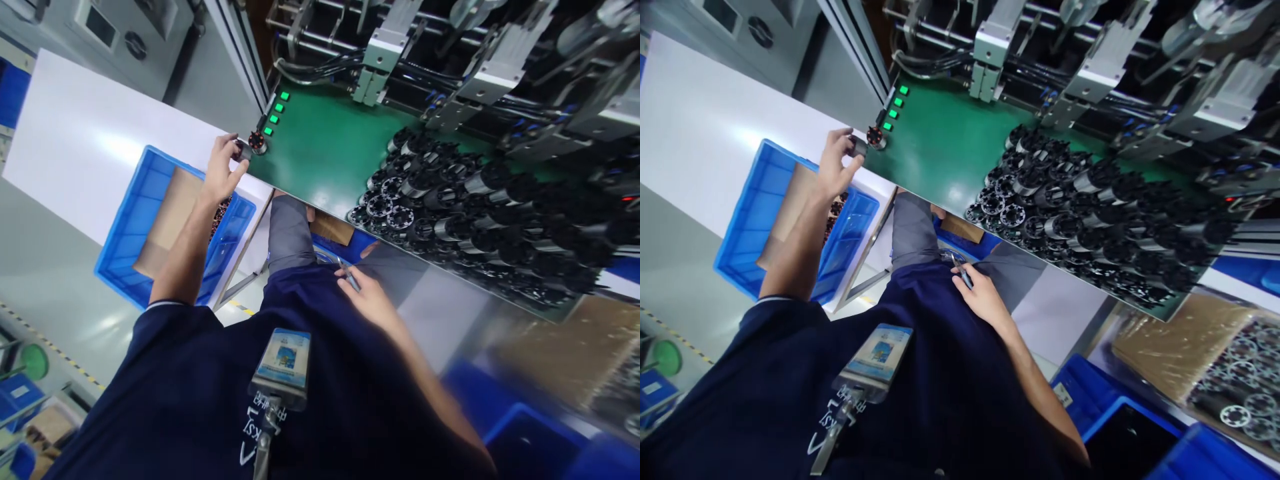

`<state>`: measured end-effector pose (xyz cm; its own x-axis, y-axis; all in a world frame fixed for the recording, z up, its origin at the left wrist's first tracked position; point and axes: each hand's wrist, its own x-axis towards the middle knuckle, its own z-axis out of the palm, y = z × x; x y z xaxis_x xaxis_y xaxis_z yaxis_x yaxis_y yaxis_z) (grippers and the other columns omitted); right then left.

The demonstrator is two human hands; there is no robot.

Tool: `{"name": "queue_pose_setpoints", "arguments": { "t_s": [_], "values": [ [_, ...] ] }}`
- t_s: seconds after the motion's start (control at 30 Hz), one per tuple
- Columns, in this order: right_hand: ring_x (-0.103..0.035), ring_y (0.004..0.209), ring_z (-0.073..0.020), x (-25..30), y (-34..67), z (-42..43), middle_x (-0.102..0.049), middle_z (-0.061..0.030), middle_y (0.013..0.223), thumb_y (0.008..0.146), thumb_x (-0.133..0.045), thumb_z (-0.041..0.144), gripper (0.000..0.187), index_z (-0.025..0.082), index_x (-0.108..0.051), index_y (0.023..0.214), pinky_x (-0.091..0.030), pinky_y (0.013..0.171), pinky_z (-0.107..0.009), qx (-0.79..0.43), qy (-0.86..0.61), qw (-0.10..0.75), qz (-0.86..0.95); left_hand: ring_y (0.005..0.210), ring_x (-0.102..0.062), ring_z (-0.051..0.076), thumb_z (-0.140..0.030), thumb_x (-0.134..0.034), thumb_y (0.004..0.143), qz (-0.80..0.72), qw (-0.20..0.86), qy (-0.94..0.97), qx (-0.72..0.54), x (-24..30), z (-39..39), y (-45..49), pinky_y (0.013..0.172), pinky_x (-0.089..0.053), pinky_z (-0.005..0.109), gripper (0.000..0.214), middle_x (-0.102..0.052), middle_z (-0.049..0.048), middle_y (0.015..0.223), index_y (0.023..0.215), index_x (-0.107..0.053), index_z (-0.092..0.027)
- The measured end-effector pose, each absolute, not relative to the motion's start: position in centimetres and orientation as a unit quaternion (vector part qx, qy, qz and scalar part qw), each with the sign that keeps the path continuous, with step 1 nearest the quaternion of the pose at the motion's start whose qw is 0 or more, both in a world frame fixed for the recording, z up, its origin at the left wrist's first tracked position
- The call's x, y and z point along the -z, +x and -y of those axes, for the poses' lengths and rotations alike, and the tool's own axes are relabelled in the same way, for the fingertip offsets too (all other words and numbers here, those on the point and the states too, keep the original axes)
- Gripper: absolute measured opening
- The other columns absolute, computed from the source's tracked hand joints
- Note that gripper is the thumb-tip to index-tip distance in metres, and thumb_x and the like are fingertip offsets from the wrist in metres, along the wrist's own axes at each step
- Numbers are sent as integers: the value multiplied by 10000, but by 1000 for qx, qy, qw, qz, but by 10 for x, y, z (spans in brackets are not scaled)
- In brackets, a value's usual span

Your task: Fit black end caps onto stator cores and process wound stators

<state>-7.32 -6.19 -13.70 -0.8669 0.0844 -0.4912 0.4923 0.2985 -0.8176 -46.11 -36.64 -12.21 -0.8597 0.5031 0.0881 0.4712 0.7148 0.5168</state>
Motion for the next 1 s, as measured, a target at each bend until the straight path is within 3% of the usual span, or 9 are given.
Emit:
{"name": "queue_pose_setpoints", "arguments": {
  "t_s": [0.1,0.17,0.3,0.4,0.47,0.6,0.77,0.93,1.0],
  "values": [
    [-812,896,-222,124,-80,64,-883,-72,1035,1085,-678,475,342,216,-866,1204,-634,915,-346,592,177,133,-775,1233,-774,334,-904,-651,1059,-836,-9,265,-480,103,344,-414,1196,-635,590,670,-806,137,1260,1209,-732,-256],
    [-761,814,-192,110,-85,68,-829,-41,901,1126,-662,524,389,210,-867,1231,-628,883,-337,607,180,89,-769,1039,-787,271,-867,-795,1015,-784,1,276,-556,81,323,-373,1105,-675,524,624,-804,87,1089,1106,-744,-253],
    [-650,653,-159,71,-98,82,-753,-7,786,1164,-655,653,473,244,-865,1275,-590,714,-331,629,197,-64,-749,1240,-833,296,-701,-1060,854,-736,0,325,-594,22,280,-296,1121,-710,450,537,-844,68,1206,988,-762,-275],
    [-617,583,-158,41,-111,87,-760,-5,779,1142,-753,630,379,289,-878,1252,-538,592,-342,635,162,-240,-716,1258,-865,290,-508,-1045,942,-737,-38,406,-539,-12,259,-263,1042,-749,447,363,-860,45,1276,1055,-784,-281],
    [-647,596,-162,26,-118,85,-798,-7,842,1125,-816,556,282,322,-885,1265,-555,593,-357,630,122,-285,-712,1207,-881,266,-464,-996,1004,-735,-55,433,-518,-20,252,-253,1030,-762,443,282,-863,27,1295,1111,-806,-285],
    [-702,681,-193,15,-125,78,-826,-13,917,1081,-892,499,159,380,-907,1184,-624,688,-402,633,79,-273,-720,1130,-897,268,-633,-1005,956,-729,-80,453,-506,-14,247,-249,994,-795,410,405,-878,25,1292,1162,-863,-315],
    [-695,724,-157,11,-124,75,-812,-16,956,1098,-882,397,113,285,-876,1107,-579,684,-346,691,56,-264,-671,1149,-904,250,-618,-885,1078,-755,-139,495,-407,-12,250,-246,954,-800,360,347,-878,36,1353,1187,-832,-293],
    [-589,699,-103,-7,-124,57,-658,26,810,1058,-927,516,352,202,-772,1020,-486,663,-267,773,117,9,-623,1261,-888,267,-423,-909,1082,-795,-147,490,-325,-9,257,-253,1038,-797,394,188,-857,41,1485,1176,-805,-297],
    [-508,655,-88,-9,-125,50,-561,53,770,1051,-929,524,385,207,-714,1013,-437,620,-252,827,111,81,-546,1242,-887,285,-419,-960,1033,-801,-126,462,-360,-2,258,-257,1033,-797,431,213,-859,40,1481,1128,-815,-295]
  ]
}}
